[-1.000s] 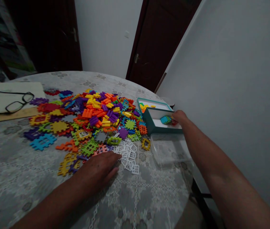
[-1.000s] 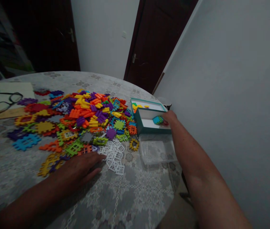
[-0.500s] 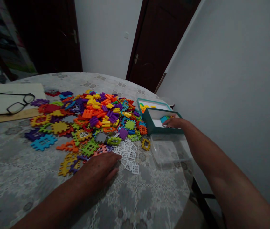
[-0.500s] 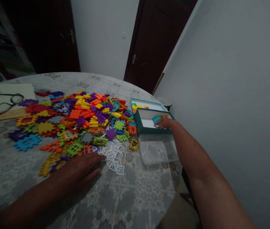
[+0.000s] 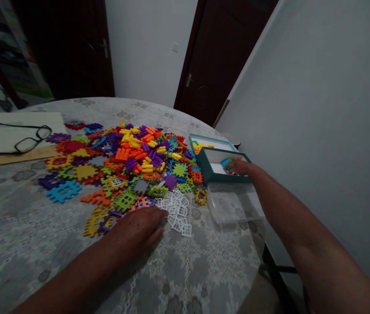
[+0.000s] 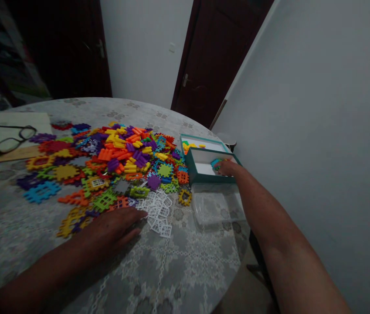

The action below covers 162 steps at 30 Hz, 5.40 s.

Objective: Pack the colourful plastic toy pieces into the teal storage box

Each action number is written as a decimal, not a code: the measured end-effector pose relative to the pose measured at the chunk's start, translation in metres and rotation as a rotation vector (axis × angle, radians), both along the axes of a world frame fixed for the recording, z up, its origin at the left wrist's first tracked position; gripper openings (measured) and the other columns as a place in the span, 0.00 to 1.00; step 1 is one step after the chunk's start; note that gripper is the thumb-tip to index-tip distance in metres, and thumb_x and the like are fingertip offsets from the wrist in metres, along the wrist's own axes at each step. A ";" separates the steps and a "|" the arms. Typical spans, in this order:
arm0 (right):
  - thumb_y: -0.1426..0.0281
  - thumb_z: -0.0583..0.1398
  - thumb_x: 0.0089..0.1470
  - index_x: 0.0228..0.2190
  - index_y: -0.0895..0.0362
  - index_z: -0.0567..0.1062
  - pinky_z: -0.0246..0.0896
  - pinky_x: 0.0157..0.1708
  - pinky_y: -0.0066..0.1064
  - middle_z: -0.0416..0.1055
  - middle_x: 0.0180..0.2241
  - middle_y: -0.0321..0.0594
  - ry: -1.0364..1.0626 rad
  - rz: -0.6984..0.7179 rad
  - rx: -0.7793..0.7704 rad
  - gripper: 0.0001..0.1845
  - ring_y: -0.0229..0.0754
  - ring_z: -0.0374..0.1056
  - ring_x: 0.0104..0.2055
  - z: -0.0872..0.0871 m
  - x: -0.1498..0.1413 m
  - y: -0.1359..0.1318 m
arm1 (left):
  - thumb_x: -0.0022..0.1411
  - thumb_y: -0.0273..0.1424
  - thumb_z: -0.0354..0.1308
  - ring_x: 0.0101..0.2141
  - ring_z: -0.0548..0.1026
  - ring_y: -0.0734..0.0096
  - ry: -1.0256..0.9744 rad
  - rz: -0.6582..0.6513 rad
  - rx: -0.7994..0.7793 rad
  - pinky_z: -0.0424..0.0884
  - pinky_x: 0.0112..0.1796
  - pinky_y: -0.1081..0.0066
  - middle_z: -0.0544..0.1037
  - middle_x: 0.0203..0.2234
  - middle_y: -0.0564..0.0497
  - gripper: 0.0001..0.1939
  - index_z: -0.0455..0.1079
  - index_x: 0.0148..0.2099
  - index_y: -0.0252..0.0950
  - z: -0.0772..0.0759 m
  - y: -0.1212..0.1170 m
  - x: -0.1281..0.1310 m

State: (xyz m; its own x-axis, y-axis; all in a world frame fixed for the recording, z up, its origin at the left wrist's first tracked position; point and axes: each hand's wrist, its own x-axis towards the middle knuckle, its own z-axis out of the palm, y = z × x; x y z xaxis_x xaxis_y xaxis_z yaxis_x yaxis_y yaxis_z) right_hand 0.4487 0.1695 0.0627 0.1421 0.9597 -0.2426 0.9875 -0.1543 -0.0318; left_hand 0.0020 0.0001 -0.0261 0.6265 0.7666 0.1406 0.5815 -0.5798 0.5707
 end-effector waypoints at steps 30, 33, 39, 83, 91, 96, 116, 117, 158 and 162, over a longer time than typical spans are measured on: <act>0.67 0.57 0.71 0.56 0.56 0.77 0.76 0.48 0.41 0.71 0.62 0.58 0.108 0.241 0.235 0.17 0.54 0.79 0.52 -0.073 -0.223 -0.169 | 0.74 0.36 0.53 0.44 0.85 0.57 -0.245 0.540 0.375 0.80 0.52 0.59 0.88 0.43 0.44 0.15 0.80 0.48 0.38 0.030 0.025 -0.024; 0.70 0.57 0.70 0.60 0.52 0.76 0.74 0.56 0.40 0.67 0.69 0.50 0.270 0.420 0.261 0.20 0.51 0.75 0.60 -0.078 -0.234 -0.170 | 0.74 0.36 0.53 0.44 0.85 0.57 -0.238 0.557 0.383 0.80 0.51 0.60 0.88 0.43 0.44 0.15 0.80 0.48 0.37 0.030 0.026 -0.025; 0.74 0.55 0.70 0.59 0.54 0.77 0.72 0.62 0.42 0.66 0.70 0.50 0.436 0.469 0.448 0.21 0.51 0.71 0.65 -0.087 -0.235 -0.165 | 0.75 0.36 0.53 0.44 0.85 0.57 -0.234 0.543 0.384 0.78 0.52 0.62 0.87 0.43 0.43 0.15 0.79 0.48 0.37 0.027 0.027 -0.026; 0.69 0.59 0.66 0.45 0.52 0.80 0.71 0.48 0.34 0.82 0.43 0.39 1.050 0.416 0.556 0.10 0.44 0.78 0.44 -0.096 -0.224 -0.159 | 0.75 0.36 0.62 0.48 0.83 0.56 -0.241 0.228 0.299 0.80 0.52 0.55 0.85 0.50 0.42 0.16 0.75 0.61 0.39 0.013 0.019 -0.015; 0.65 0.60 0.69 0.57 0.52 0.75 0.70 0.39 0.32 0.82 0.46 0.39 1.040 0.375 0.493 0.17 0.39 0.74 0.33 -0.096 -0.223 -0.161 | 0.73 0.31 0.59 0.45 0.83 0.59 -0.287 0.247 0.067 0.79 0.50 0.56 0.85 0.47 0.45 0.13 0.77 0.57 0.42 0.018 0.018 -0.011; 0.63 0.61 0.70 0.52 0.56 0.79 0.71 0.49 0.39 0.80 0.48 0.48 0.696 0.387 0.596 0.14 0.46 0.75 0.42 -0.096 -0.209 -0.152 | 0.72 0.35 0.59 0.38 0.80 0.62 -0.385 0.444 -0.042 0.77 0.43 0.61 0.84 0.39 0.49 0.13 0.75 0.57 0.41 0.033 0.016 -0.015; 0.65 0.64 0.62 0.51 0.52 0.82 0.68 0.40 0.33 0.74 0.40 0.38 1.027 0.256 0.487 0.17 0.42 0.70 0.37 -0.107 -0.211 -0.147 | 0.75 0.31 0.57 0.46 0.81 0.56 -0.210 0.175 0.096 0.78 0.51 0.54 0.84 0.44 0.44 0.10 0.78 0.52 0.43 0.015 0.019 -0.011; 0.65 0.64 0.62 0.51 0.52 0.83 0.68 0.40 0.33 0.74 0.40 0.38 1.034 0.282 0.504 0.16 0.42 0.70 0.38 -0.105 -0.212 -0.149 | 0.75 0.31 0.58 0.48 0.81 0.55 -0.223 0.181 0.109 0.78 0.53 0.52 0.84 0.46 0.43 0.11 0.78 0.54 0.43 0.014 0.019 -0.011; 0.69 0.63 0.68 0.43 0.53 0.79 0.69 0.48 0.36 0.75 0.45 0.47 0.301 0.299 0.436 0.04 0.50 0.74 0.47 -0.108 -0.203 -0.143 | 0.69 0.35 0.60 0.36 0.81 0.61 -0.402 0.372 -0.166 0.77 0.38 0.63 0.85 0.38 0.50 0.09 0.76 0.50 0.42 0.026 0.019 -0.011; 0.70 0.62 0.68 0.43 0.54 0.78 0.69 0.46 0.36 0.73 0.47 0.48 0.263 0.269 0.452 0.04 0.49 0.74 0.46 -0.106 -0.206 -0.146 | 0.69 0.36 0.60 0.37 0.81 0.61 -0.422 0.449 -0.136 0.77 0.40 0.63 0.84 0.39 0.50 0.10 0.75 0.51 0.42 0.026 0.019 -0.014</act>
State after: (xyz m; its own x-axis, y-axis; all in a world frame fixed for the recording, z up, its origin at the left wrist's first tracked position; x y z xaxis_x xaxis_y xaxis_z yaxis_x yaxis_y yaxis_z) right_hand 0.2424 0.0231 -0.0429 -0.1304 0.9701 0.2046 0.9400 0.1866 -0.2855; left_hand -0.0123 0.0195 -0.0002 0.1516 0.9704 0.1878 0.4601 -0.2374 0.8556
